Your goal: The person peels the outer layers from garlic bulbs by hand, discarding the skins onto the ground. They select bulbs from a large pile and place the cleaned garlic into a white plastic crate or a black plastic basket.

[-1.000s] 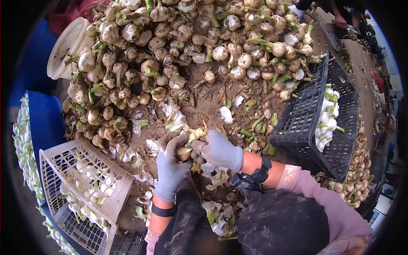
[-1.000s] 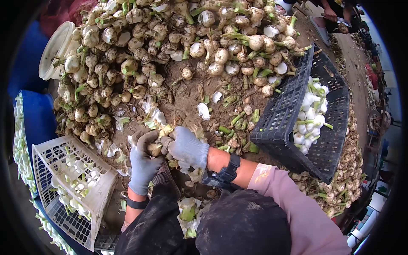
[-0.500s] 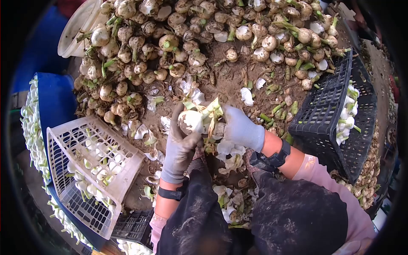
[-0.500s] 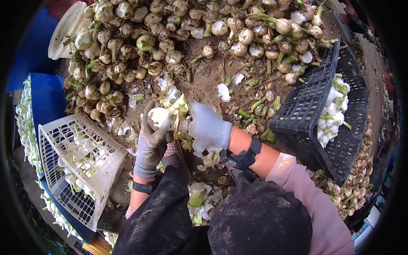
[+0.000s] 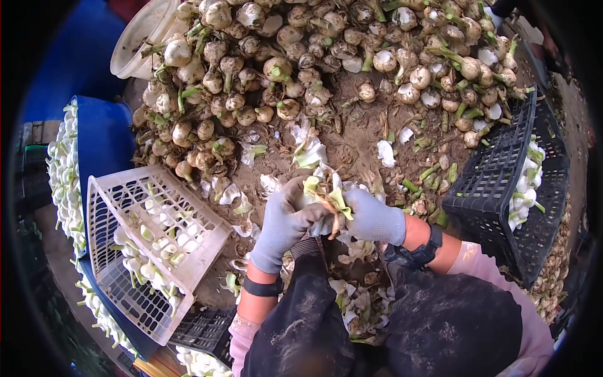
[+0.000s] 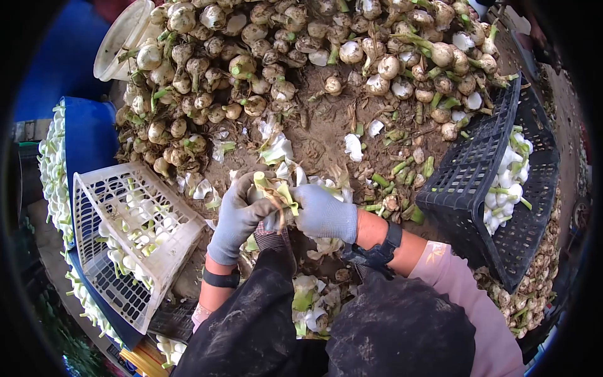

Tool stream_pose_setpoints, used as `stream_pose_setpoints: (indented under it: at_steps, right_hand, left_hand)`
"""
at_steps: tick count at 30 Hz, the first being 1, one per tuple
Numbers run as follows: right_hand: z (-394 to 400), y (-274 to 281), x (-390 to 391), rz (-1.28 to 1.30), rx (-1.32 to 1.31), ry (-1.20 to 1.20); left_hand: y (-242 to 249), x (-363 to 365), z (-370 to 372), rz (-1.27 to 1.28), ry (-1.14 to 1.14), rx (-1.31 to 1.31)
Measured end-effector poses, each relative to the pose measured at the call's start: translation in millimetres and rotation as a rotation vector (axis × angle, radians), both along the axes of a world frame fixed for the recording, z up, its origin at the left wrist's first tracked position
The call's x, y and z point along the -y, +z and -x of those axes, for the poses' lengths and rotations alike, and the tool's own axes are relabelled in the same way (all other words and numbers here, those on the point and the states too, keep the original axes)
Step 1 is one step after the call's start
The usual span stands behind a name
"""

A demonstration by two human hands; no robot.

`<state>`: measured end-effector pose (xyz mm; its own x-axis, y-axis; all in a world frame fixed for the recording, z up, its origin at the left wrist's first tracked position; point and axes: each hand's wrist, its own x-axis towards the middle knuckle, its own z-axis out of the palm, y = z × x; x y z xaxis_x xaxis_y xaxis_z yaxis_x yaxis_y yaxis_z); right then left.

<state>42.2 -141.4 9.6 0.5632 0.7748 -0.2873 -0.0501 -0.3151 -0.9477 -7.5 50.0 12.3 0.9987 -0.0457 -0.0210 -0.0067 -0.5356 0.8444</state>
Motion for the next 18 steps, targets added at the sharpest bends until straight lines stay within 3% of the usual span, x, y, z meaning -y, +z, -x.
stream_pose_setpoints:
  at_steps: [2, 4, 6, 7, 8, 12, 14, 15, 16, 17, 18]
  right_hand:
    - [-1.6, -9.0, 0.4, 0.124, 0.054, 0.022]
    - [-13.0, -11.7, 11.4, 0.262, 0.268, -0.058]
    - [-24.0, -14.4, 26.2, 0.498, 0.328, -0.123]
    - [-27.5, -20.7, 38.3, 0.585, 0.302, -0.067]
    - [-29.1, -23.0, 45.1, 0.668, 0.275, -0.009]
    - [22.0, 7.8, 40.7, 0.567, 0.104, 0.849]
    - [37.4, 6.9, 37.5, 0.650, 0.040, 1.036]
    - [33.6, 2.9, 40.3, 0.690, 0.100, 0.922]
    - [24.2, 3.0, 42.8, 0.628, 0.142, 0.663]
    - [10.7, 4.5, 40.9, 0.615, 0.230, 0.581]
    - [-3.0, 9.0, 39.8, 0.623, 0.318, 0.496]
  left_hand:
    - [-11.5, -1.6, 3.5, 0.599, 0.252, -0.345]
    - [-9.6, 1.4, 8.8, 0.708, 0.304, -0.375]
    - [-0.8, 2.4, 11.1, 1.194, 0.469, -0.375]
    - [0.5, -1.3, 11.7, 1.274, 0.557, -0.352]
    - [6.3, -6.8, 13.2, 1.108, 0.445, -0.311]
    - [-11.6, -26.1, 11.0, 1.668, 0.803, -0.160]
    - [-6.8, -35.7, 14.5, 1.775, 0.675, -0.135]
    - [-5.3, -37.7, 18.7, 1.578, 0.652, -0.084]
    - [3.1, -31.6, 20.5, 1.190, 0.772, 0.012]
    - [6.2, -41.4, 29.6, 0.438, 0.705, 0.107]
    - [43.4, -39.4, 24.7, 0.545, 0.727, 0.203]
